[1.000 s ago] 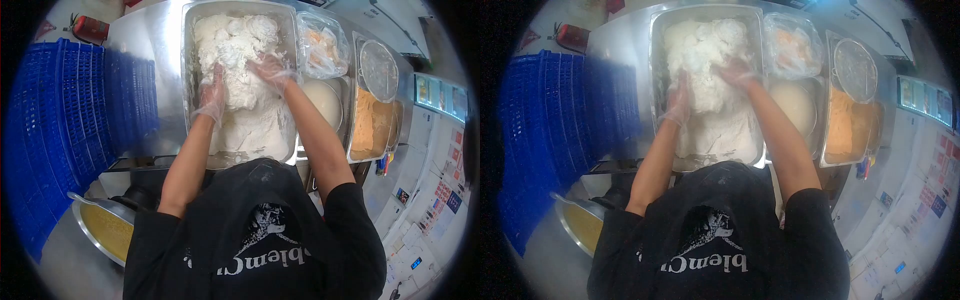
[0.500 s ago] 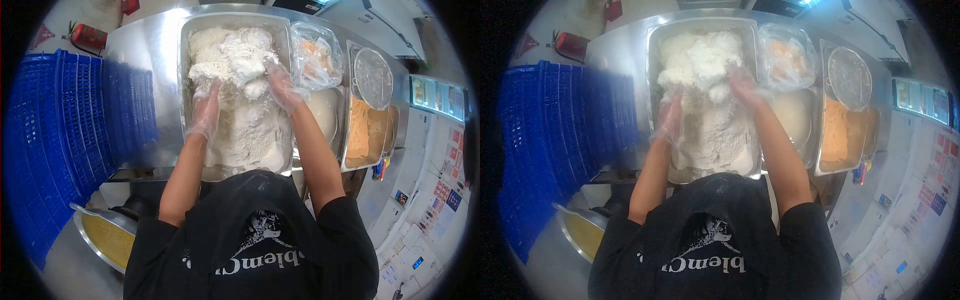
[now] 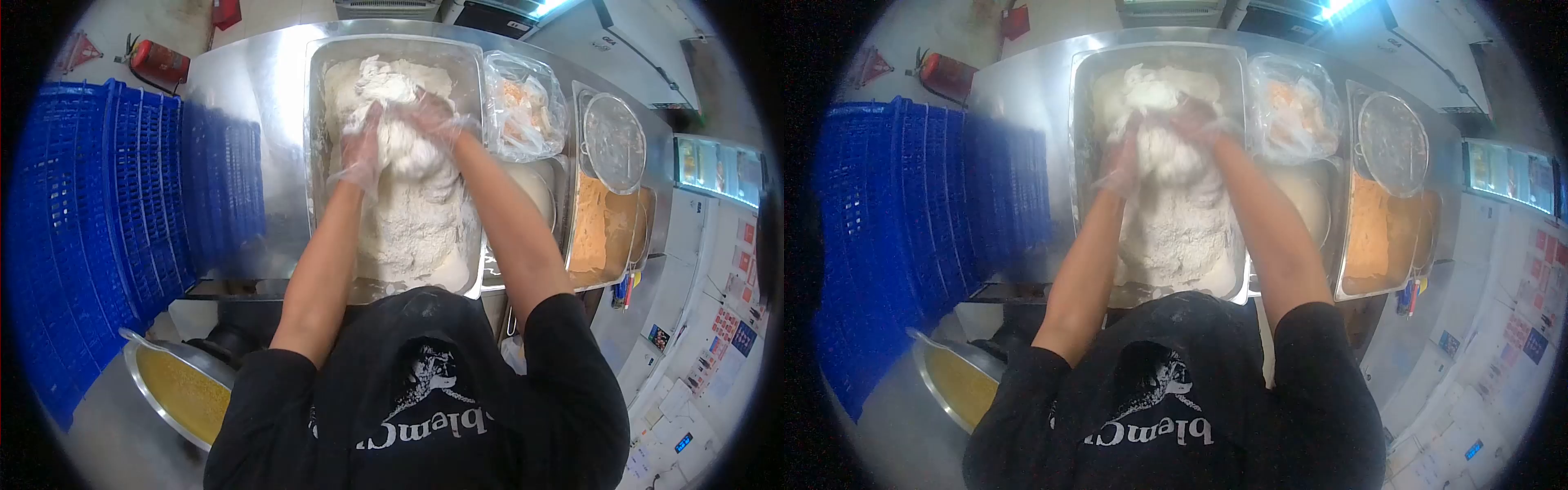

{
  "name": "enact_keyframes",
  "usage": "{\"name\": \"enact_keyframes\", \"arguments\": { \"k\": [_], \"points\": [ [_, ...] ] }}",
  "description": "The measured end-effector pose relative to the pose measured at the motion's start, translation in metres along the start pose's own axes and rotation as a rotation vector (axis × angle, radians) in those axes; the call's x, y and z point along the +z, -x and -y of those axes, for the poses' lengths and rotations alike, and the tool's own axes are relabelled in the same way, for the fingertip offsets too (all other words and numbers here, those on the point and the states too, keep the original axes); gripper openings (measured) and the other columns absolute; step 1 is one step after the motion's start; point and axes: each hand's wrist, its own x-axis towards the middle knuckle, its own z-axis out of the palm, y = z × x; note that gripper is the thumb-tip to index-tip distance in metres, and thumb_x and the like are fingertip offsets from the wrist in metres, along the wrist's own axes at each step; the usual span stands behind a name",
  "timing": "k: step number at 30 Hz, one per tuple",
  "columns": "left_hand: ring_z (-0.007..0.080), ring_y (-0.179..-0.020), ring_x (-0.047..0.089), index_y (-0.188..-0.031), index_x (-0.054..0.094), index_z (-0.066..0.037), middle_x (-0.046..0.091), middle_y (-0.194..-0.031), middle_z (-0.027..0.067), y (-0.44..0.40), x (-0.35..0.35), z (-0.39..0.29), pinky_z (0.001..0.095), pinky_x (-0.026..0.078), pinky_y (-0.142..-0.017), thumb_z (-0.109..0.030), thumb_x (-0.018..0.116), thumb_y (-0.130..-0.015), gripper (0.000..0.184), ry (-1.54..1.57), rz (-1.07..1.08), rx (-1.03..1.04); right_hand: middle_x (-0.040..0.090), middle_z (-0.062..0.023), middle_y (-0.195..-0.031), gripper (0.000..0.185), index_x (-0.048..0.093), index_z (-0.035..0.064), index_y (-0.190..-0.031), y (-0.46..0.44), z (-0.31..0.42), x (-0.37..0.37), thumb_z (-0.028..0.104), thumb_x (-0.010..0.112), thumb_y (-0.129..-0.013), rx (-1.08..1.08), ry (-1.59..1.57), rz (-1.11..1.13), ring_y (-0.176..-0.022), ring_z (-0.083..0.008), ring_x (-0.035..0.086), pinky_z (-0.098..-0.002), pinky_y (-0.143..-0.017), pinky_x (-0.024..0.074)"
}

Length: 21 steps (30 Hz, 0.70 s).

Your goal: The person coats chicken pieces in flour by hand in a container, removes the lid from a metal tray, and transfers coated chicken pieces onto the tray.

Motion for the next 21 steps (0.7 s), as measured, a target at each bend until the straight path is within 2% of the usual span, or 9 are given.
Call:
{"name": "enact_keyframes", "arguments": {
  "k": [3, 5, 7, 9, 12, 15, 19, 20, 21],
  "points": [
    [0.0436, -0.147, 0.036, -0.150, 0.035, 0.016, 0.036, -0.156, 0.0347, 0.019, -0.020, 0.006, 0.0492, 0.032, -0.121, -0.082, 0.067, -0.076, 0.127, 0.117, 0.172, 0.013, 0.038, -0.0277, -0.158, 0.108, 0.026, -0.0047, -0.157, 0.030, 0.002, 0.027, 0.056, 0.076, -0.083, 0.082, -0.188, -0.032, -0.146, -0.0370, 0.040, -0.0422, -0.123, 0.0326],
    [0.0358, -0.158, 0.007, -0.165, 0.016, -0.014, 0.007, -0.172, 0.0151, 0.024, -0.025, 0.015, 0.0593, 0.011, -0.124, -0.081, 0.048, -0.089, 0.107, 0.011, 0.419, -0.160, 0.036, -0.0258, -0.160, 0.105, 0.025, -0.0036, -0.158, 0.046, -0.006, 0.038, 0.052, 0.076, -0.085, 0.184, -0.344, 0.000, -0.148, -0.0369, 0.038, -0.0426, -0.123, 0.0323],
    [0.0386, -0.157, 0.010, -0.165, 0.014, -0.011, 0.007, -0.172, 0.0168, 0.016, -0.043, 0.022, 0.0640, 0.012, -0.123, -0.080, 0.047, -0.090, 0.107, -0.129, 0.502, -0.029, 0.033, -0.0272, -0.161, 0.101, 0.024, -0.0047, -0.158, 0.061, -0.008, 0.046, 0.050, 0.072, -0.089, 0.203, -0.479, -0.005, -0.148, -0.0367, 0.038, -0.0417, -0.123, 0.0316],
    [0.0384, -0.156, 0.016, -0.164, 0.014, -0.007, 0.013, -0.169, 0.0220, 0.047, -0.054, 0.011, 0.0583, 0.015, -0.124, -0.078, 0.043, -0.093, 0.105, 0.124, 0.474, 0.052, 0.031, -0.0286, -0.161, 0.096, 0.023, -0.0058, -0.158, 0.074, -0.007, 0.039, 0.048, 0.069, -0.092, 0.226, -0.609, -0.015, -0.148, -0.0364, 0.037, -0.0408, -0.123, 0.0310],
    [0.0384, -0.154, 0.023, -0.162, 0.016, -0.001, 0.022, -0.165, 0.0262, 0.074, -0.058, -0.007, 0.0527, 0.019, -0.125, -0.076, 0.041, -0.096, 0.102, 0.228, 0.283, -0.007, 0.035, -0.0206, -0.161, 0.077, 0.029, 0.0007, -0.158, 0.098, 0.012, 0.006, 0.052, 0.044, -0.104, 0.180, -0.178, -0.121, -0.146, -0.0352, 0.040, -0.0445, -0.122, 0.0327],
    [0.0426, -0.150, 0.031, -0.156, 0.024, 0.012, 0.032, -0.158, 0.0350, 0.051, -0.063, 0.001, 0.0478, 0.025, -0.125, -0.085, 0.038, -0.090, 0.118, -0.128, 0.164, -0.076, 0.035, -0.0263, -0.160, 0.086, 0.024, -0.0048, -0.158, 0.072, 0.002, -0.005, 0.060, 0.038, -0.103, 0.186, 0.102, -0.089, -0.148, -0.0373, 0.037, -0.0427, -0.125, 0.0289],
    [0.0479, -0.130, 0.055, -0.123, 0.061, 0.021, 0.054, -0.135, 0.0406, 0.042, -0.048, 0.032, 0.0491, 0.039, -0.115, -0.082, 0.023, -0.096, 0.113, -0.685, 0.128, 0.175, 0.035, -0.0288, -0.159, 0.082, 0.026, -0.0103, -0.155, 0.073, -0.008, 0.045, 0.055, 0.024, -0.106, 0.165, 0.610, 0.034, -0.147, -0.0391, 0.037, -0.0431, -0.125, 0.0277],
    [0.0486, -0.127, 0.056, -0.116, 0.064, 0.021, 0.055, -0.132, 0.0413, 0.039, -0.043, 0.048, 0.0496, 0.040, -0.113, -0.079, 0.028, -0.097, 0.108, -0.694, 0.124, 0.190, 0.039, -0.0289, -0.157, 0.084, 0.033, -0.0123, -0.152, 0.072, -0.043, 0.078, 0.057, 0.023, -0.106, 0.023, 0.589, -0.295, -0.146, -0.0393, 0.039, -0.0426, -0.125, 0.0274],
    [0.0493, -0.124, 0.057, -0.110, 0.067, 0.021, 0.057, -0.130, 0.0421, 0.047, -0.042, 0.054, 0.0501, 0.041, -0.110, -0.076, 0.033, -0.098, 0.104, -0.700, 0.117, 0.200, 0.039, -0.0289, -0.157, 0.084, 0.033, -0.0123, -0.152, 0.080, -0.040, 0.074, 0.057, 0.023, -0.106, 0.021, 0.595, -0.292, -0.146, -0.0393, 0.039, -0.0426, -0.125, 0.0274]
  ]
}}
